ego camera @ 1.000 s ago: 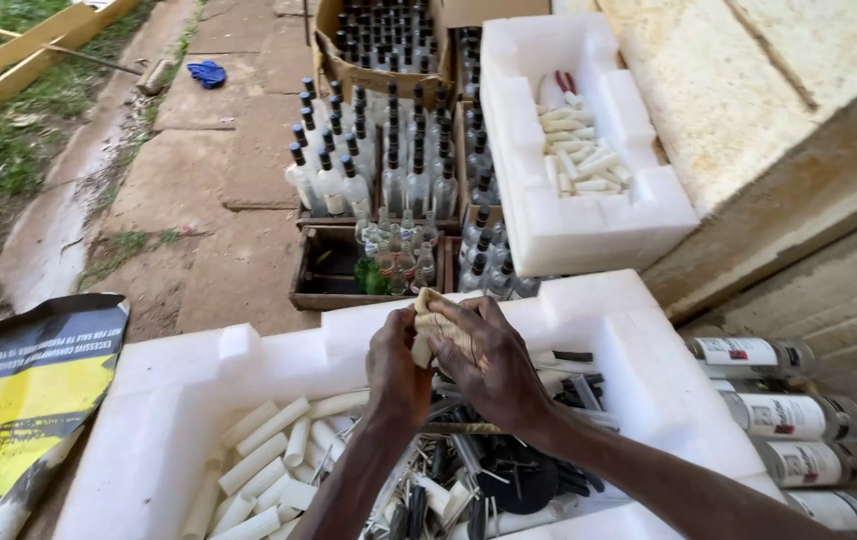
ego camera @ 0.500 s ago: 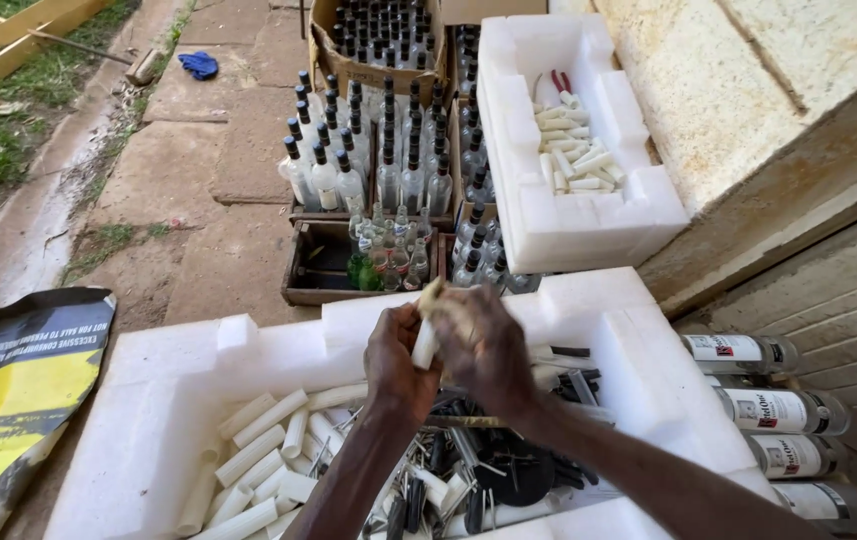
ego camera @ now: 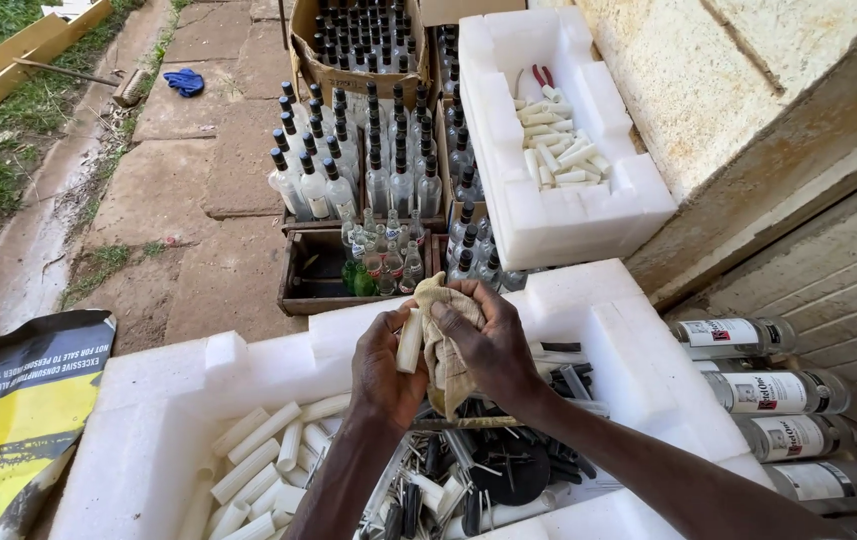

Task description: Cleaning and inspecting white plastic tubes using a cloth and a thin metal tool in a storage area.

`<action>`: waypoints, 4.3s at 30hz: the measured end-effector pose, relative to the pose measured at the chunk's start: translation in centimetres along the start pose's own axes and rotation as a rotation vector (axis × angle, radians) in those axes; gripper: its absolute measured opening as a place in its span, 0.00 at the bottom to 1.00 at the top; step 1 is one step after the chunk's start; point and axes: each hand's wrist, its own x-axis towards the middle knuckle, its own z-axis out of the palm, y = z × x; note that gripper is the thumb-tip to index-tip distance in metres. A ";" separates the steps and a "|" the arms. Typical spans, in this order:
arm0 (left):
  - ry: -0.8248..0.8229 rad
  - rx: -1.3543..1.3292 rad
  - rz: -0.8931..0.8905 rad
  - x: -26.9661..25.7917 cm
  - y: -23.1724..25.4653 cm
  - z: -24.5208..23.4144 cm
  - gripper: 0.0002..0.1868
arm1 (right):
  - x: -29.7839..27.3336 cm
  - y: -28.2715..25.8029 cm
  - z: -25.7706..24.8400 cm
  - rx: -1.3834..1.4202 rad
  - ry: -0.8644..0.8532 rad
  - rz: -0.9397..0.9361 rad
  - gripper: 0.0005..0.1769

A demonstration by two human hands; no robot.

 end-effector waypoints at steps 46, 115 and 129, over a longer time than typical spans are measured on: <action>0.129 0.101 0.016 0.2 -0.1 -0.9 0.07 | 1.5 4.3 -0.1 -0.537 -0.076 -0.674 0.15; 0.053 0.001 0.095 -1.4 1.2 -0.6 0.18 | -2.3 2.6 1.0 -0.275 -0.050 -0.363 0.24; -0.055 -0.015 0.144 0.2 0.5 -2.0 0.19 | -1.9 5.5 0.9 -0.405 -0.222 -0.664 0.14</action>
